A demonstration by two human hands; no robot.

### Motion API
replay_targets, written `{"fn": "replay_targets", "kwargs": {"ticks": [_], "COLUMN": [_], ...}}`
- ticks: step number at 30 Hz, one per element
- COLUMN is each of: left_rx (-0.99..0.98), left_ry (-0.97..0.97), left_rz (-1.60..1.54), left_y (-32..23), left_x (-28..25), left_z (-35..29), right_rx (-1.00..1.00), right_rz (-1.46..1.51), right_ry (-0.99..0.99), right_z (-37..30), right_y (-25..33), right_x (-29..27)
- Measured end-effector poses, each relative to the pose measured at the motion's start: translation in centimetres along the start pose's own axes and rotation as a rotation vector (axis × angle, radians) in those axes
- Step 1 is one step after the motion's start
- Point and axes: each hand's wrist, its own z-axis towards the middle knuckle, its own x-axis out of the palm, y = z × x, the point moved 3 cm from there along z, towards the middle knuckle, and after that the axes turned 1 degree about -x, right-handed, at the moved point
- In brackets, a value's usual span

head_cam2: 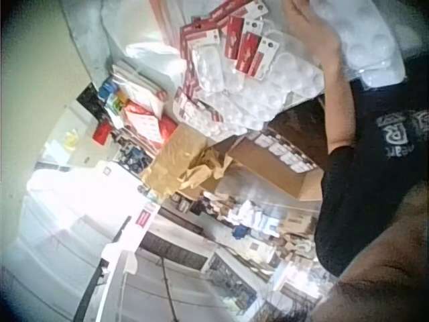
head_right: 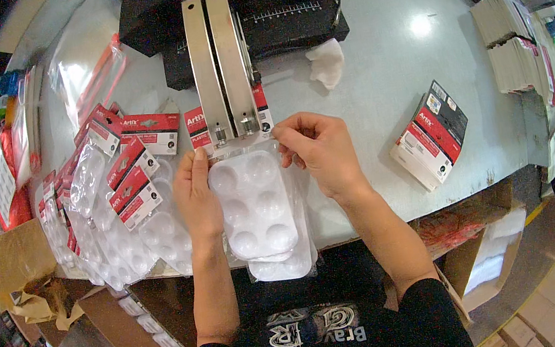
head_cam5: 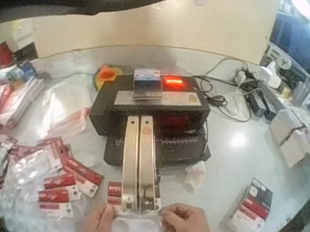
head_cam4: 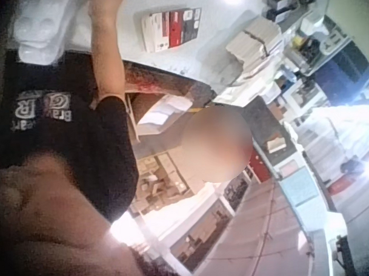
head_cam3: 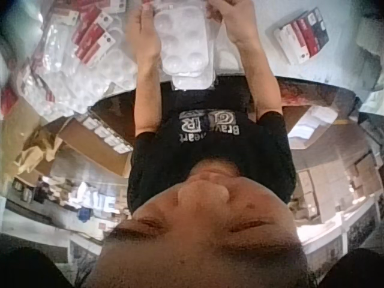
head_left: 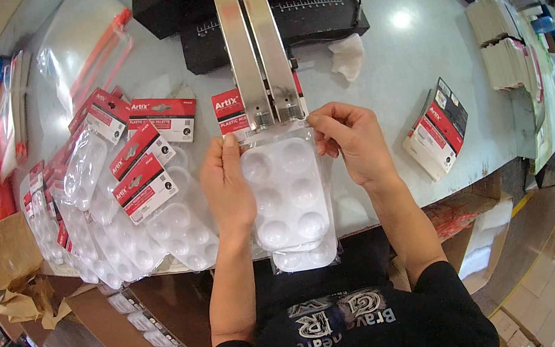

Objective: The person places white plastic mixing palettes into clear plastic bags with red Artix headers. They seal the bags, stack the packaged items, and place them into a larger zip-top bag. The person also retrieves bubble wrap from a box and uses it to wrap the stacked packages.

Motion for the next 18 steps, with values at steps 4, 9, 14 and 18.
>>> {"fn": "replay_targets", "kwargs": {"ticks": [4, 9, 14, 18], "left_rx": [0.282, 0.159, 0.36, 0.203], "left_ry": [-0.039, -0.435, -0.028, -0.059], "left_rz": [0.435, 1.059, 1.08, 0.571], "left_y": [-2.5, -8.2, -3.6, -0.2], "left_x": [-1.9, -11.2, -5.5, -1.9], "left_z": [0.3, 1.1, -3.7, -3.9], "right_rx": [-0.183, -0.083, -0.426, -0.209], "right_rz": [-0.433, -0.85, -1.326, -1.229], "right_ry": [0.057, -0.429, -0.359, -0.433], "right_z": [-1.1, -4.9, -4.8, -4.6], "right_y": [3.4, 6.7, 2.9, 3.8], "right_x": [-2.1, -15.0, -20.3, -20.6]}}
